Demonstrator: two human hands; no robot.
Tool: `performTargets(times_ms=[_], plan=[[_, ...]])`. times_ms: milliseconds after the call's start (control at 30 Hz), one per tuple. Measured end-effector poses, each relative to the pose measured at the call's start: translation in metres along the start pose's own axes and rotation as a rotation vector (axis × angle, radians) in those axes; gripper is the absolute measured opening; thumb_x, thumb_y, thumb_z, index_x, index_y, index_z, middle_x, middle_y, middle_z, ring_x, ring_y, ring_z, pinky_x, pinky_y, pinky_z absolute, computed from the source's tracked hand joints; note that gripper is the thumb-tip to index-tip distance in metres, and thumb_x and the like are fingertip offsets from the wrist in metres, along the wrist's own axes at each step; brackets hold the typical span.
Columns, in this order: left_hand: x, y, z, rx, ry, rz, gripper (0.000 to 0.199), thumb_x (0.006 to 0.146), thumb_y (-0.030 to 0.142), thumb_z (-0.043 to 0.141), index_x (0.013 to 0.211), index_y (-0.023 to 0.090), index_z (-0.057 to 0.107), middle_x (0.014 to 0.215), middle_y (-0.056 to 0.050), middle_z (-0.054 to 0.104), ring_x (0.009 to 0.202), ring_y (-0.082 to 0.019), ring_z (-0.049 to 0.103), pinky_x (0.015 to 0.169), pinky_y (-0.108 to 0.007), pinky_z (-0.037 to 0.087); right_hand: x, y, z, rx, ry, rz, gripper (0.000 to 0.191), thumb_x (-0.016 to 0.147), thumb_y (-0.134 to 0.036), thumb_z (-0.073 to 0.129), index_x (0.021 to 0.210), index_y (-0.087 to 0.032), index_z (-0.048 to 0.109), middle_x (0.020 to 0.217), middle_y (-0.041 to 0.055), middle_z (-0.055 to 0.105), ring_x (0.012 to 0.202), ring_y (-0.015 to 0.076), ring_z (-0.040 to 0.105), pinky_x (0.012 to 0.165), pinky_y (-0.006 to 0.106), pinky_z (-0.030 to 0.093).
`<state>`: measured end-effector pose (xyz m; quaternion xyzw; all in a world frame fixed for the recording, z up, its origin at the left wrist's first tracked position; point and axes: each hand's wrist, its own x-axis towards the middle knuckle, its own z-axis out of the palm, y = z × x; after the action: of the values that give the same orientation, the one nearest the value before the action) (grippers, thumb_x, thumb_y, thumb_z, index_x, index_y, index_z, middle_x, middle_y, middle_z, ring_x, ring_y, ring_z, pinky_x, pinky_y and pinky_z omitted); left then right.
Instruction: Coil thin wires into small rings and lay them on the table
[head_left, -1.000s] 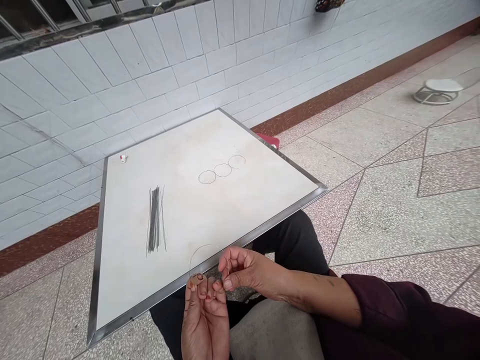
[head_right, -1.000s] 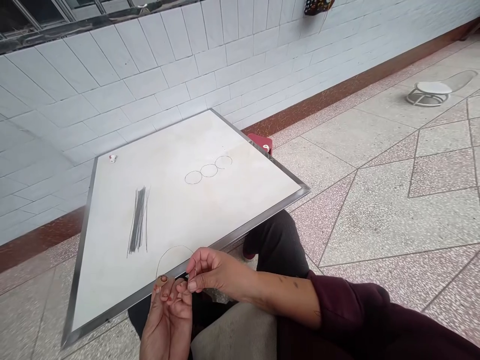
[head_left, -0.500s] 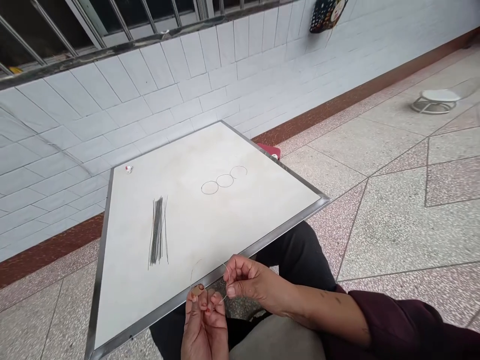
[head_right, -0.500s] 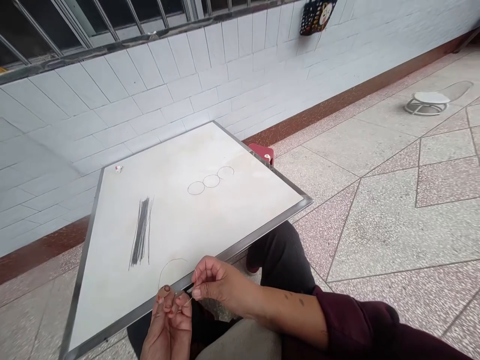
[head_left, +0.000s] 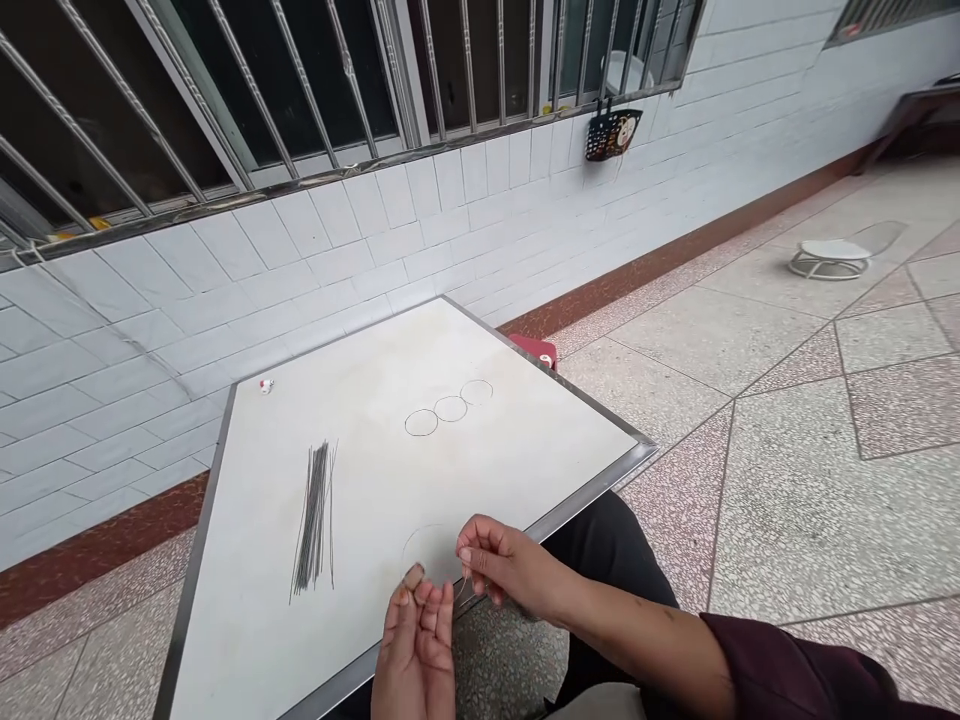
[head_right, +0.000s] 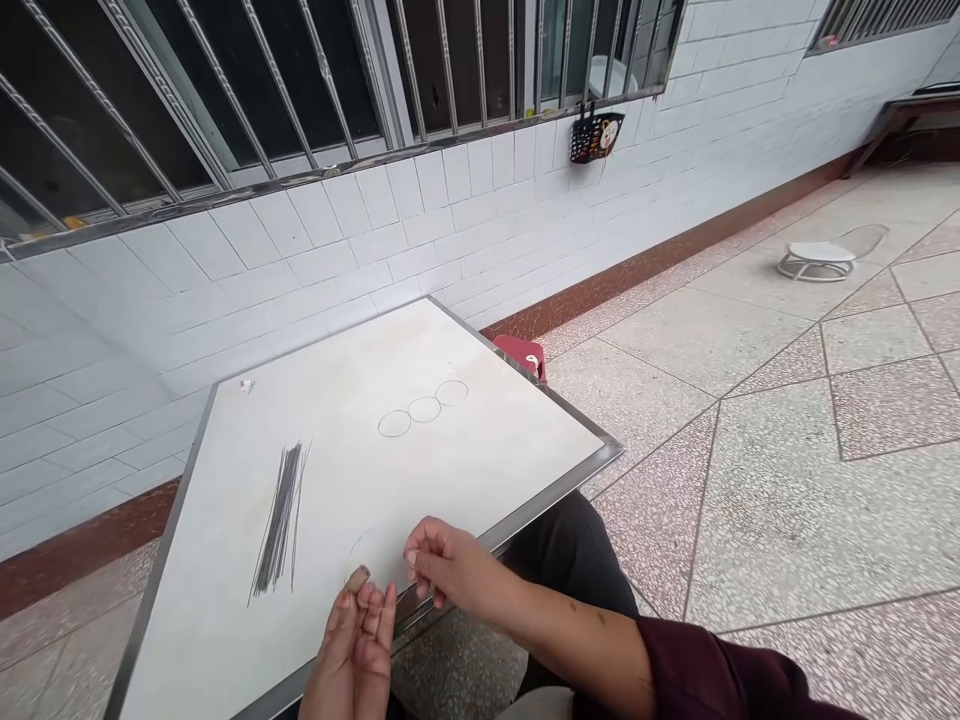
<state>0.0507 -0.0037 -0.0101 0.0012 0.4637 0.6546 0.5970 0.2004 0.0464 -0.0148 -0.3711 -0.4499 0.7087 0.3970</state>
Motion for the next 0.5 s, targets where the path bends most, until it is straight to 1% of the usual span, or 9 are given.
performTargets(times_ms=[67, 133, 233, 300, 333, 400, 467, 500], plan=[[0.01, 0.0, 0.015, 0.016, -0.027, 0.026, 0.018, 0.091, 0.009, 0.054, 0.104, 0.016, 0.064, 0.108, -0.01, 0.069, 0.092, -0.015, 0.07, 0.094, -0.033, 0.056, 0.011, 0.0, -0.009, -0.036, 0.054, -0.002, 0.038, 0.078, -0.051, 0.069, 0.084, -0.018, 0.054, 0.069, -0.0041, 0.056, 0.055, 0.0076, 0.053, 0.045, 0.017, 0.04], [0.023, -0.003, 0.027, 0.031, -0.101, 0.003, 0.024, 0.091, 0.009, 0.053, 0.112, 0.015, 0.063, 0.111, -0.014, 0.069, 0.098, -0.018, 0.07, 0.097, -0.037, 0.054, 0.024, -0.001, -0.019, -0.057, 0.111, -0.005, 0.034, 0.078, -0.047, 0.069, 0.083, -0.018, 0.054, 0.068, -0.0045, 0.055, 0.058, 0.0083, 0.055, 0.047, 0.018, 0.044], [0.043, -0.009, 0.034, 0.074, -0.208, -0.042, 0.034, 0.09, 0.015, 0.058, 0.123, 0.018, 0.061, 0.118, -0.017, 0.068, 0.106, -0.022, 0.068, 0.099, -0.042, 0.052, 0.044, -0.004, -0.04, -0.088, 0.161, -0.005, 0.028, 0.077, -0.04, 0.07, 0.082, -0.017, 0.054, 0.07, -0.0041, 0.057, 0.059, 0.0084, 0.056, 0.051, 0.02, 0.047], [0.053, -0.01, 0.031, 0.129, -0.277, -0.045, 0.038, 0.087, 0.023, 0.063, 0.125, 0.019, 0.061, 0.121, -0.018, 0.067, 0.11, -0.024, 0.066, 0.1, -0.044, 0.05, 0.059, -0.006, -0.058, -0.12, 0.207, 0.004, 0.022, 0.08, -0.033, 0.069, 0.081, -0.017, 0.054, 0.067, -0.0046, 0.056, 0.059, 0.0085, 0.056, 0.053, 0.02, 0.049], [0.057, -0.01, 0.028, 0.158, -0.303, -0.019, 0.039, 0.086, 0.026, 0.065, 0.124, 0.019, 0.063, 0.121, -0.018, 0.067, 0.111, -0.025, 0.066, 0.1, -0.045, 0.05, 0.066, -0.007, -0.068, -0.138, 0.233, 0.007, 0.018, 0.082, -0.029, 0.068, 0.081, -0.017, 0.055, 0.068, -0.0045, 0.056, 0.059, 0.0084, 0.056, 0.055, 0.021, 0.05], [0.063, -0.006, 0.016, 0.244, -0.32, 0.081, 0.041, 0.081, 0.033, 0.071, 0.119, 0.019, 0.066, 0.119, -0.016, 0.069, 0.11, -0.026, 0.066, 0.1, -0.045, 0.049, 0.081, -0.012, -0.089, -0.175, 0.288, 0.017, 0.011, 0.086, -0.023, 0.064, 0.083, -0.016, 0.056, 0.07, -0.0035, 0.057, 0.062, 0.0086, 0.057, 0.059, 0.022, 0.052], [0.069, 0.002, 0.002, 0.393, -0.269, 0.187, 0.041, 0.076, 0.038, 0.076, 0.11, 0.018, 0.07, 0.113, -0.013, 0.071, 0.105, -0.025, 0.067, 0.098, -0.041, 0.05, 0.096, -0.02, -0.112, -0.21, 0.352, 0.04, 0.007, 0.091, -0.022, 0.06, 0.09, -0.015, 0.059, 0.077, -0.0008, 0.06, 0.067, 0.0098, 0.059, 0.065, 0.024, 0.054], [0.073, 0.006, -0.006, 0.478, -0.231, 0.232, 0.041, 0.074, 0.042, 0.077, 0.107, 0.017, 0.071, 0.11, -0.011, 0.072, 0.101, -0.024, 0.067, 0.096, -0.04, 0.051, 0.103, -0.024, -0.123, -0.228, 0.386, 0.053, 0.01, 0.093, -0.023, 0.059, 0.096, -0.014, 0.06, 0.084, 0.0017, 0.063, 0.072, 0.0114, 0.061, 0.068, 0.027, 0.055]])
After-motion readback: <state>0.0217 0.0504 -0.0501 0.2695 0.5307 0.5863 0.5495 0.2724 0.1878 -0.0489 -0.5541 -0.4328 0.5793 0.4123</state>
